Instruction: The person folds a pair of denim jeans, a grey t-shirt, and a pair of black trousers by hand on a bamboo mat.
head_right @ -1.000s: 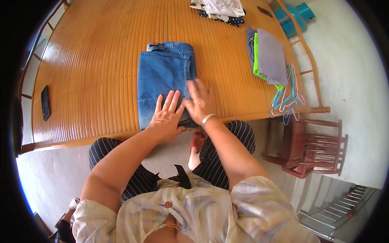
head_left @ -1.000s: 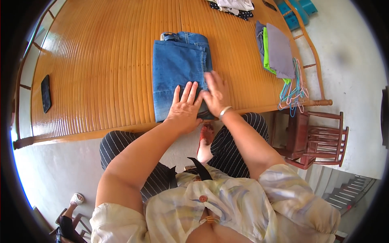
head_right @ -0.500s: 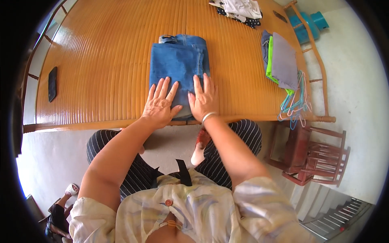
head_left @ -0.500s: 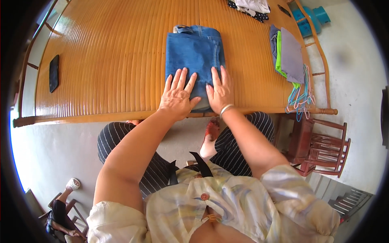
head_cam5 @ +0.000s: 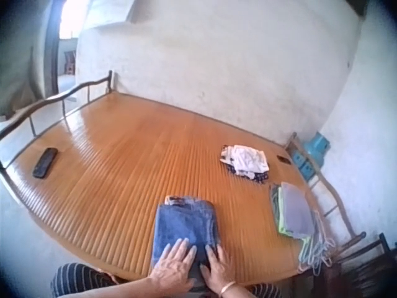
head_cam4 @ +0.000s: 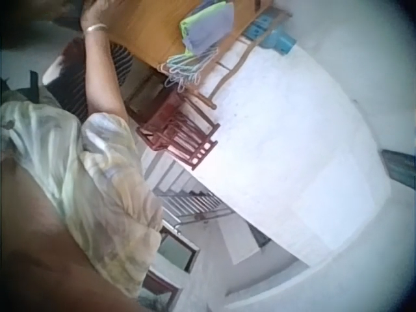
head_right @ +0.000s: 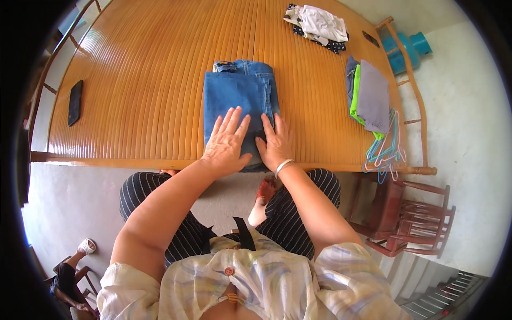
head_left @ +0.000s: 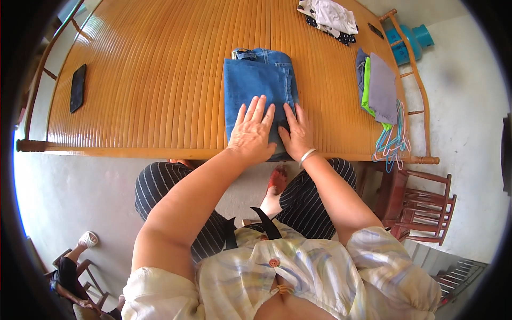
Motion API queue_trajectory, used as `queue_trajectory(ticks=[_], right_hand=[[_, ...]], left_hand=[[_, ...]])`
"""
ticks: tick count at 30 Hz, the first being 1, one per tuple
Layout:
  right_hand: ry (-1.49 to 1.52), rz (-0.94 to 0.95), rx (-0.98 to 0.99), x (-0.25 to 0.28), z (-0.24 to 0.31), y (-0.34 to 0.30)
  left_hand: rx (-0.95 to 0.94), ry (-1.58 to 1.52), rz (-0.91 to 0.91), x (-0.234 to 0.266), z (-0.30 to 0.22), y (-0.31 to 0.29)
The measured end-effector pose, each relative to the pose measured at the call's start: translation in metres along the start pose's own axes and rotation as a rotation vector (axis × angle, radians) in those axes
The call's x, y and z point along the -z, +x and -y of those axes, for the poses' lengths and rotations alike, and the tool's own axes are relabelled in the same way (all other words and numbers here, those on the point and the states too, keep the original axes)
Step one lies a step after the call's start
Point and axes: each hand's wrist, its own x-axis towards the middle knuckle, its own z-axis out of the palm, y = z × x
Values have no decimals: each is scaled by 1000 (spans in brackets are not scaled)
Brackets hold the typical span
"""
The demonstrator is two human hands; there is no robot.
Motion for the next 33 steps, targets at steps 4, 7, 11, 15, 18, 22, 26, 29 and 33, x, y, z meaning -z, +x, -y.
queue_trajectory(ticks=[4,7,11,15,18,22,26,29,33], right_hand=[[469,-62,68,19,-16,39],[428,12,224,31,12,85],[-29,301,348,-10,8,115],[17,377,361,-18,6,128],[83,370,389,-11,15,135],[82,320,611,-20,44,150],[-165,383,617,-42,40,163],[-154,408,592,-45,50,163],[-165,558,442,-24,77,170]], left_hand=[[29,26,182,-5,-2,16],[32,101,251,-8,-5,14],[8,54,287,-7,-7,21],[47,48,248,-13,-3,23],[72,41,296,-14,-3,20],[27,40,317,-12,-2,18],[-2,53,314,-6,-7,25],[4,47,290,-10,-1,19],[-3,33,310,-9,-1,17]])
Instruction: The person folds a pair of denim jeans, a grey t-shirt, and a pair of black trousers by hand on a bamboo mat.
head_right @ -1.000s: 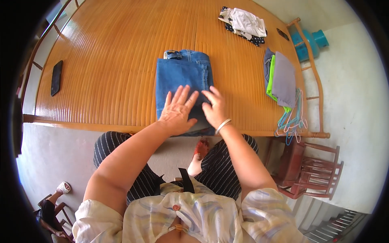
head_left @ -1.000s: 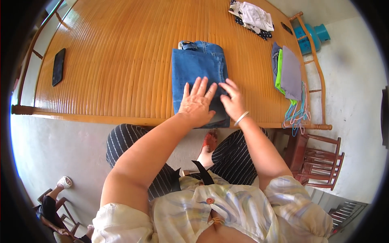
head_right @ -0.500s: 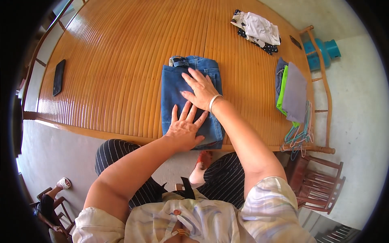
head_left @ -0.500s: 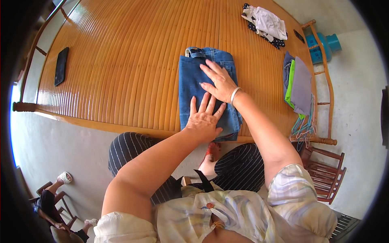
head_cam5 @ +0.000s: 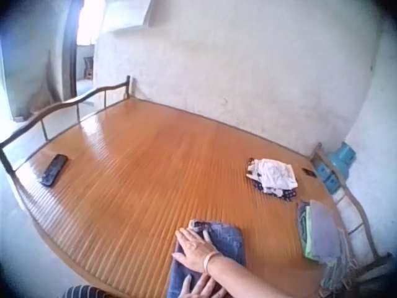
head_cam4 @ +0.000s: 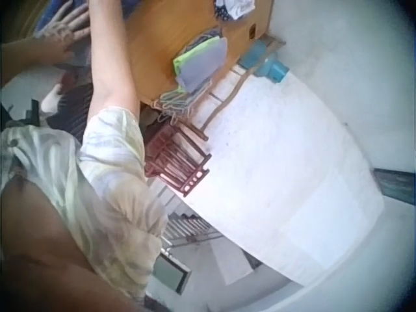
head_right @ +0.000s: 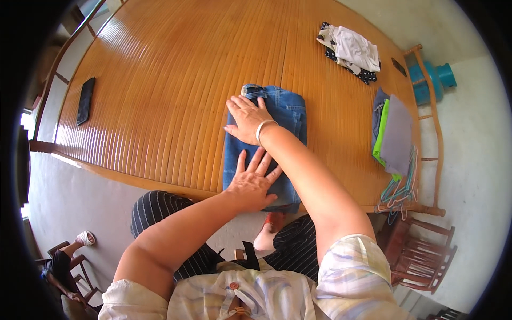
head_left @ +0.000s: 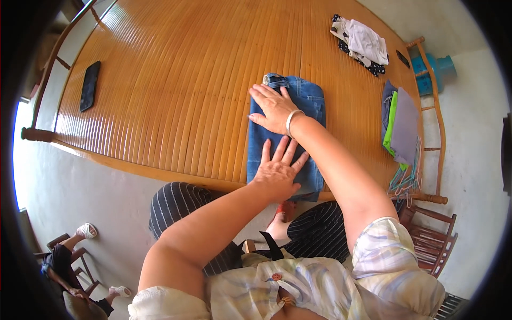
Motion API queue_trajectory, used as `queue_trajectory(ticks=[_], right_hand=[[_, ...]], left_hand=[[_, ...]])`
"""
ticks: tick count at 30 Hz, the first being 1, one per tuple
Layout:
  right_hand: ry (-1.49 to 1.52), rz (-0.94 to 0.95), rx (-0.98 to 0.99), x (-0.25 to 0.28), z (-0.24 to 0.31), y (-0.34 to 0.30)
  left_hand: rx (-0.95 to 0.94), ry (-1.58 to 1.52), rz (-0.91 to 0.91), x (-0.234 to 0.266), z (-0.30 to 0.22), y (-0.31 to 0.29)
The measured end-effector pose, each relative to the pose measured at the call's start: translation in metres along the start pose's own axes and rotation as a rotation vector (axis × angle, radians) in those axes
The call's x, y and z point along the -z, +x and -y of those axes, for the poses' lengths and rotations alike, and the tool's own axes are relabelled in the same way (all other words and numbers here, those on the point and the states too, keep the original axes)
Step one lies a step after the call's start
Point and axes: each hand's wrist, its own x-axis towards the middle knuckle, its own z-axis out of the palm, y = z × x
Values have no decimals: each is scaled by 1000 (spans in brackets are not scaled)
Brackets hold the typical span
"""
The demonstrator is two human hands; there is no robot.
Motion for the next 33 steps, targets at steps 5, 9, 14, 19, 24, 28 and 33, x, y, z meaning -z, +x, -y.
queue_trajectory(ticks=[5,9,14,19,24,28,33], right_hand=[[-102,-91,-154,-25,4,-3],[56,14,-102,-9,-3,-2],[132,-605,32,20,-20,-30],[-42,-168,-580,-23,-63,-42],[63,-114,-510,-19,-72,-43],[32,-357,-422,-1,-57,-38],[-32,-174,-246,-23,-28,-5]], left_hand=[[2,-1,94,11,-6,2],[-12,-7,20,2,-1,1],[-1,-2,15,1,-4,-1],[-28,25,-5,6,-3,5],[6,21,41,3,-4,2],[-26,11,22,1,-2,-1],[-16,18,62,5,-7,4]])
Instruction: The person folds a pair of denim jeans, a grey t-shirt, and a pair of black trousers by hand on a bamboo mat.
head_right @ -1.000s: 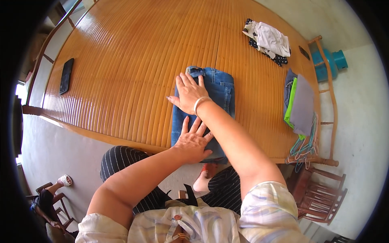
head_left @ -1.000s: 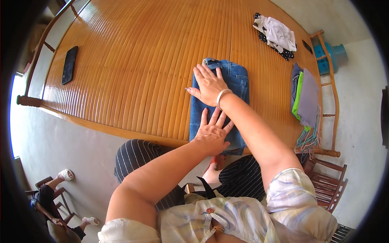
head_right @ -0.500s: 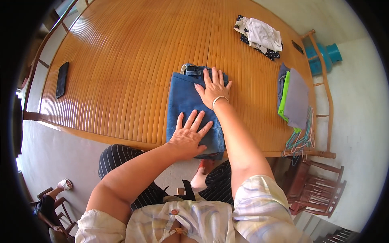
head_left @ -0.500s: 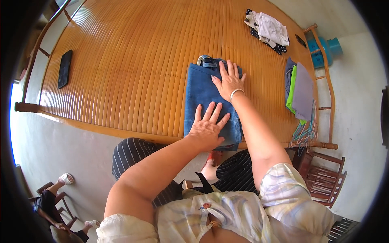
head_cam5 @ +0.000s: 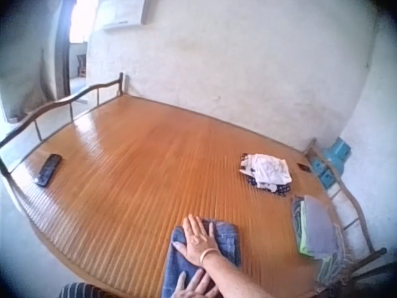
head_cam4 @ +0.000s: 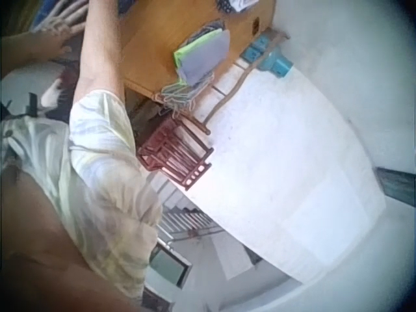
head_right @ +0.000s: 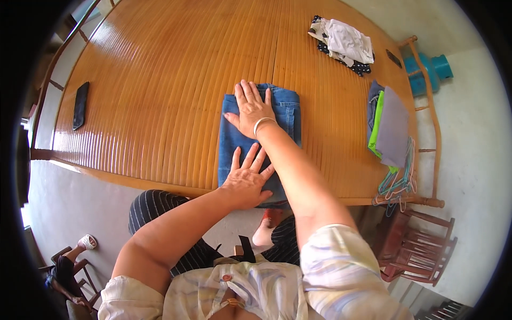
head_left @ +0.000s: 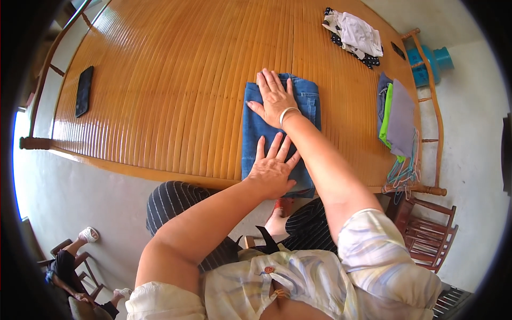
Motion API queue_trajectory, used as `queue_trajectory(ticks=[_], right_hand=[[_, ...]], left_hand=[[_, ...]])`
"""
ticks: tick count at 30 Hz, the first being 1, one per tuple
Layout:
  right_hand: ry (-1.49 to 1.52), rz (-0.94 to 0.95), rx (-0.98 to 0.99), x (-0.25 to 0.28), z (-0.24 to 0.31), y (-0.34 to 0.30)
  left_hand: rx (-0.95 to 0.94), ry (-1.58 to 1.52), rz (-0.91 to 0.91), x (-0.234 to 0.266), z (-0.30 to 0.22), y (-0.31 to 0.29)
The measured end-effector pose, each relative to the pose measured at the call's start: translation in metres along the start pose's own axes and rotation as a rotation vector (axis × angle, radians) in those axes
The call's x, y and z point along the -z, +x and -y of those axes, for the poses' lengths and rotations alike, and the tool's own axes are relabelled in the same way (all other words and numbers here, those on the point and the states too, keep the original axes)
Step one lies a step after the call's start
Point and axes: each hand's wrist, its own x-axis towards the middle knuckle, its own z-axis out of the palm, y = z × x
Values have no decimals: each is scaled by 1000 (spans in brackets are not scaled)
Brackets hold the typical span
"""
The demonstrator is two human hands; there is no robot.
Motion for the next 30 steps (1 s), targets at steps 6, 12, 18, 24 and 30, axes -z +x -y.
queue_trajectory(ticks=[6,12,18,24,30], right_hand=[[101,-39,87,4,-9,5],[46,-279,-153,6,-66,-20],[296,-95,-210,-3,-91,-22],[117,-243,-172,6,-61,-67],[407,-100,-171,-11,-89,-78]], left_hand=[[22,-9,-29,-4,5,-3],[-12,-6,-74,-2,2,0],[-4,-17,-41,-2,5,1],[-1,4,-60,-3,4,1],[-18,13,-19,3,-1,4]])
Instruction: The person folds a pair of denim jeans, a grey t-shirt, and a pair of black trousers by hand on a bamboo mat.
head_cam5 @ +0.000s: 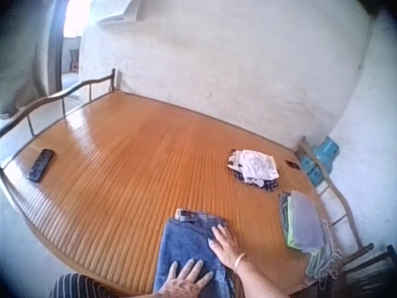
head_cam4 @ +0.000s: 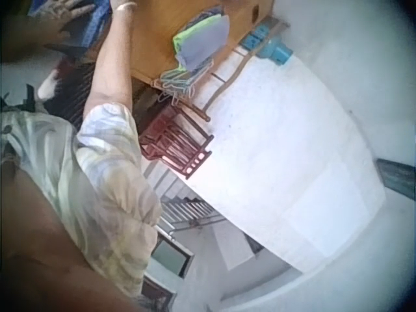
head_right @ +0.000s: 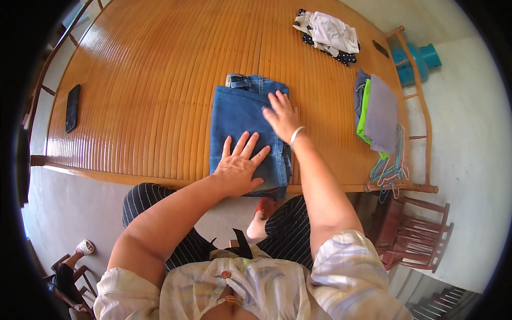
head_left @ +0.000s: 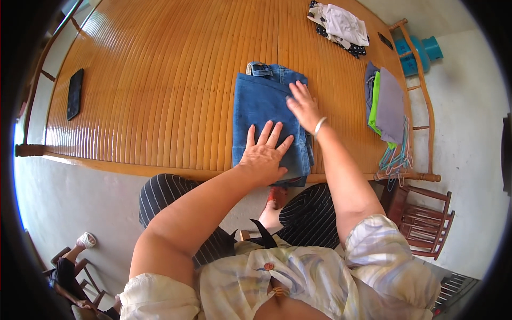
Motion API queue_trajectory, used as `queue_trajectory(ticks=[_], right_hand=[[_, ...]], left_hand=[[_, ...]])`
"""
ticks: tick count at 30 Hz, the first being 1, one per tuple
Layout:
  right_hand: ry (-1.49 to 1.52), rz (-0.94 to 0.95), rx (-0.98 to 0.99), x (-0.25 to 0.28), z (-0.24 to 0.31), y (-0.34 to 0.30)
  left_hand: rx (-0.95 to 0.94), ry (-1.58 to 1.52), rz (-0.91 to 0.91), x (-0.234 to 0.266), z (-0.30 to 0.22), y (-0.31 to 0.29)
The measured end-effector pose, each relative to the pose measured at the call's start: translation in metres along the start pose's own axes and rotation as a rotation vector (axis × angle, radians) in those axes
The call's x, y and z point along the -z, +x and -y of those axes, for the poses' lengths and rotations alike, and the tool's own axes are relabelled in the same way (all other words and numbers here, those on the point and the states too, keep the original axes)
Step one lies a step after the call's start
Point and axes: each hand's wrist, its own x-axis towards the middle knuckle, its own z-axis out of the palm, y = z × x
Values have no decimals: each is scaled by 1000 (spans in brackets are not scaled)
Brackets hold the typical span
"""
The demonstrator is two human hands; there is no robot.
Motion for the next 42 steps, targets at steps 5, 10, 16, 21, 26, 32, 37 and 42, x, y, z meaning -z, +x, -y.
queue_trajectory(ticks=[5,10,16,21,26,32,37,42], right_hand=[[181,-266,168,27,35,-44],[-328,-171,160,-20,56,-102],[330,-294,56,-9,26,-105],[723,-359,-514,-3,30,-137],[1014,-289,-650,0,42,-114],[1192,-245,-494,1,72,-91],[1156,-306,-410,-3,65,-72],[1026,-204,-423,2,19,-71]], left_hand=[[105,-67,-109,0,0,-5],[71,15,-106,-11,9,-8],[51,-29,-127,-10,16,-9],[202,-79,-260,7,21,-26],[333,-336,-254,14,41,-33],[299,-145,-474,15,44,-32],[22,118,13,-13,22,-41],[-73,130,90,-14,18,-53]])
